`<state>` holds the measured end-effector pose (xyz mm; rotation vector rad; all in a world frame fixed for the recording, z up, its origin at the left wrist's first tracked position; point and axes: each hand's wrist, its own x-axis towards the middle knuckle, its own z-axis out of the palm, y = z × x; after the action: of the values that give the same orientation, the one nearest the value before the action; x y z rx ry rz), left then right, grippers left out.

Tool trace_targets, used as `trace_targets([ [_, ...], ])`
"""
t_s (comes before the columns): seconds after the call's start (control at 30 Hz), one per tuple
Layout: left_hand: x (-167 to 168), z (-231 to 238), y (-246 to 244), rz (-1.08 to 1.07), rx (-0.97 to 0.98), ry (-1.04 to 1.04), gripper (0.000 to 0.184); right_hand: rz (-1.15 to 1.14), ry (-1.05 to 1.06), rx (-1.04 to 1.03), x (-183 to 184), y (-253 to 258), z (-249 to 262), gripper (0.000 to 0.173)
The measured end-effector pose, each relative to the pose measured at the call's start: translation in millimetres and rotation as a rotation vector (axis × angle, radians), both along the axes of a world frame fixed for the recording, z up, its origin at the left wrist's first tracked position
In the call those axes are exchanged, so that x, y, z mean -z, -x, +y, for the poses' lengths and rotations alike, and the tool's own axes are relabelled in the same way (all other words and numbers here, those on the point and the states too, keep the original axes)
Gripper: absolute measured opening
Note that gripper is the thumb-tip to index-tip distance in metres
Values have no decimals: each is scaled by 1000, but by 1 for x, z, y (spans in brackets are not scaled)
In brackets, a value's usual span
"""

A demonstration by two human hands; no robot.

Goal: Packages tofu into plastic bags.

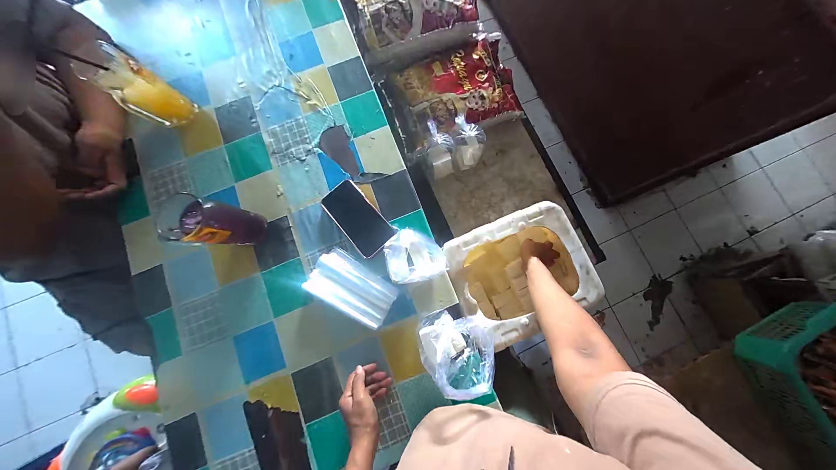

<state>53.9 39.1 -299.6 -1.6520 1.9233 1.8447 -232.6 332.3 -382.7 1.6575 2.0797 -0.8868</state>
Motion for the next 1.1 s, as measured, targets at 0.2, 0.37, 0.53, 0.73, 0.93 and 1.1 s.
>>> trace_targets([
  [0.2,1,-3,-2,-17,30,14,42,129,0,-51,0,-5,-3,65],
  [0.37,3,-4,-2,-9,44,29,42,233,14,-26,4,-6,2,65],
  [0.53,2,-4,-2,-6,45,31,42,277,115,26,13,-4,15,74],
  [0.73,3,-3,-2,-13,50,47,41,149,90,-216,3,-5,19,76],
  [0.93,3,-2,-2,-10,51,57,41,141,-2,-358,6,-15,17,77],
  [1.1,4,-2,-3,-1,87,72,42,45,122,-443,-8,-6,26,79],
])
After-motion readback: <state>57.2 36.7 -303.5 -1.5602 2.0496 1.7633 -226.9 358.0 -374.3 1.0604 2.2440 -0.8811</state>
